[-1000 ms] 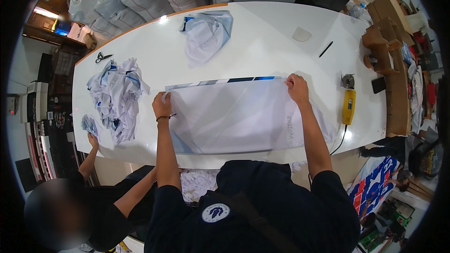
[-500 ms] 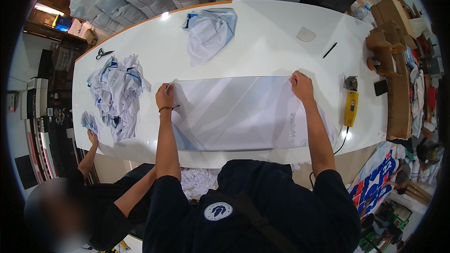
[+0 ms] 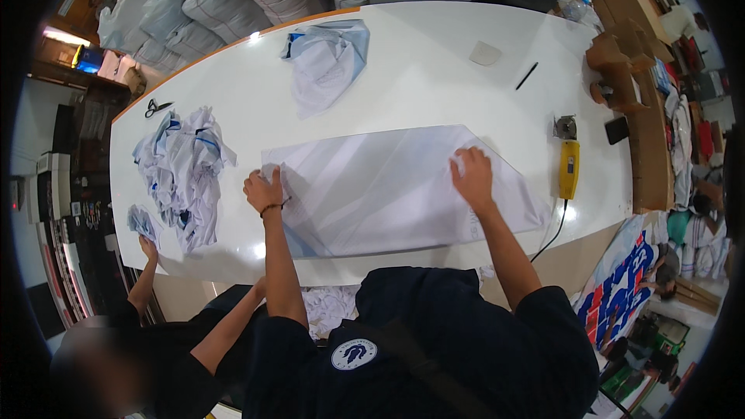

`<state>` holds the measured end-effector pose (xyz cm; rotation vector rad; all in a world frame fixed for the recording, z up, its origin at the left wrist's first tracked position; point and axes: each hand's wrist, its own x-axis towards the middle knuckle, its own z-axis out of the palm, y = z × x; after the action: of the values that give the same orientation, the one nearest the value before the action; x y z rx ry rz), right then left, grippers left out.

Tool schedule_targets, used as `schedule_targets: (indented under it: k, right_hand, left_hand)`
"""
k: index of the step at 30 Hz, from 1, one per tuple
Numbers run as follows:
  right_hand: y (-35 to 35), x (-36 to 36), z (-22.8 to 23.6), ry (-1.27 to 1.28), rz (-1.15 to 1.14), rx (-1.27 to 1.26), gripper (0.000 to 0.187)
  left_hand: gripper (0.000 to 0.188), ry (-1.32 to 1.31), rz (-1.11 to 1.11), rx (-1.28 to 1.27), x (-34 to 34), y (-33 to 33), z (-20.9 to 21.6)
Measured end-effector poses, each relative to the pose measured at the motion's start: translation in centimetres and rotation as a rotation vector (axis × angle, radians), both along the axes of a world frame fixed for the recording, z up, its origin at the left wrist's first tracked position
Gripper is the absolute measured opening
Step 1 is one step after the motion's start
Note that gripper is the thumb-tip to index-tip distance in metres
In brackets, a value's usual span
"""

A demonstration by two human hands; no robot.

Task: The person folds white shirts with blue accents on a white table, using a yellow handheld tool to press seams and a pen to mark or trace lines. The person repeatedly unfolds, aligns, and refolds each shirt, then sets it aside while another person sorts nearby items.

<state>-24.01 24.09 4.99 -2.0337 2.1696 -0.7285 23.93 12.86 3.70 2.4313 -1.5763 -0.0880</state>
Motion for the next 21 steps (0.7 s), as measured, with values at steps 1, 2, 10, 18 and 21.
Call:
schedule_targets:
  k: [1, 2, 10, 18, 21]
  right_hand:
    - [0.9, 1.0, 0.0, 0.009, -0.014, 0.008, 0.024]
    - [1.8, 1.7, -0.1, 0.019, -0.028, 0.018, 0.026]
    - [0.9, 0.9, -0.7, 0.077, -0.192, -0.054, 0.037]
    - [7.8, -2.5, -0.5, 0.027, -0.379, -0.077, 0.039]
    - [12.5, -5.6, -0.3, 0.073, -0.646, -0.069, 0.039]
  left_hand:
    - [0.052, -0.022, 0.006, -0.006, -0.2, 0.9, -0.1]
    - [0.049, -0.043, 0.012, -0.012, -0.4, 1.4, -0.2]
    - [0.032, -0.083, 0.001, 0.097, 2.3, -2.1, -2.2]
    - [0.045, -0.209, 0.111, -0.064, 4.9, -4.1, -0.4]
    - [0.052, -0.132, -0.079, -0.177, 3.3, -2.3, -0.2]
